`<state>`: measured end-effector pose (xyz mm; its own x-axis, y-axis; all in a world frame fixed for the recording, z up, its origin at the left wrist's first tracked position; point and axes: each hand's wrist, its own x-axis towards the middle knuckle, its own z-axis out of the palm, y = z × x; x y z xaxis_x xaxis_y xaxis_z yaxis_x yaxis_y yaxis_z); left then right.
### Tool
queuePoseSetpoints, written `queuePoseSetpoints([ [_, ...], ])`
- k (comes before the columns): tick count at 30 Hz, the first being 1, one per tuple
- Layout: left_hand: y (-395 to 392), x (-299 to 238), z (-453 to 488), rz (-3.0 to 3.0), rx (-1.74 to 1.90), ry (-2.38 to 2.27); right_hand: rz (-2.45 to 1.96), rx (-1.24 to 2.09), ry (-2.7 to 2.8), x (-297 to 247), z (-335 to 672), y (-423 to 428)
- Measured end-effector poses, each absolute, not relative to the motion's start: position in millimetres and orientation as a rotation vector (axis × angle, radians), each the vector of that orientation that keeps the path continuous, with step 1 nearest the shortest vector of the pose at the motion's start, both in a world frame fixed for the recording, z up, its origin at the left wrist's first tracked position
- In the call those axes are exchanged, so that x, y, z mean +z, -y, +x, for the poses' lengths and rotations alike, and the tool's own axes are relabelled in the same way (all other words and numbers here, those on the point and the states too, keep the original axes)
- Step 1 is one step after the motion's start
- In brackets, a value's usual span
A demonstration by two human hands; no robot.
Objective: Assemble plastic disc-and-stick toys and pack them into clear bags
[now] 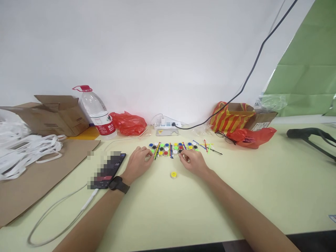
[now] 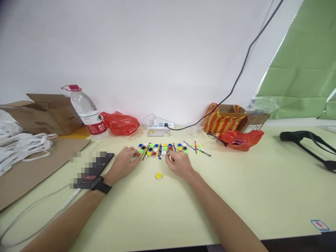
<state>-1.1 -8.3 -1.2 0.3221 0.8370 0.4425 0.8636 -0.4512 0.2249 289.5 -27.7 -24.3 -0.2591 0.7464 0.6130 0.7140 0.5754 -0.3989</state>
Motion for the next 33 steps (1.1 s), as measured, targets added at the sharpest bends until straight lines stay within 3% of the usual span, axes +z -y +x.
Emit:
queuePoseSetpoints([
  [33, 12.5, -2.4, 17.1, -2.366, -0.782, 2.123, -1.184, 0.087, 2.012, -19.4, 288.5, 28.0],
])
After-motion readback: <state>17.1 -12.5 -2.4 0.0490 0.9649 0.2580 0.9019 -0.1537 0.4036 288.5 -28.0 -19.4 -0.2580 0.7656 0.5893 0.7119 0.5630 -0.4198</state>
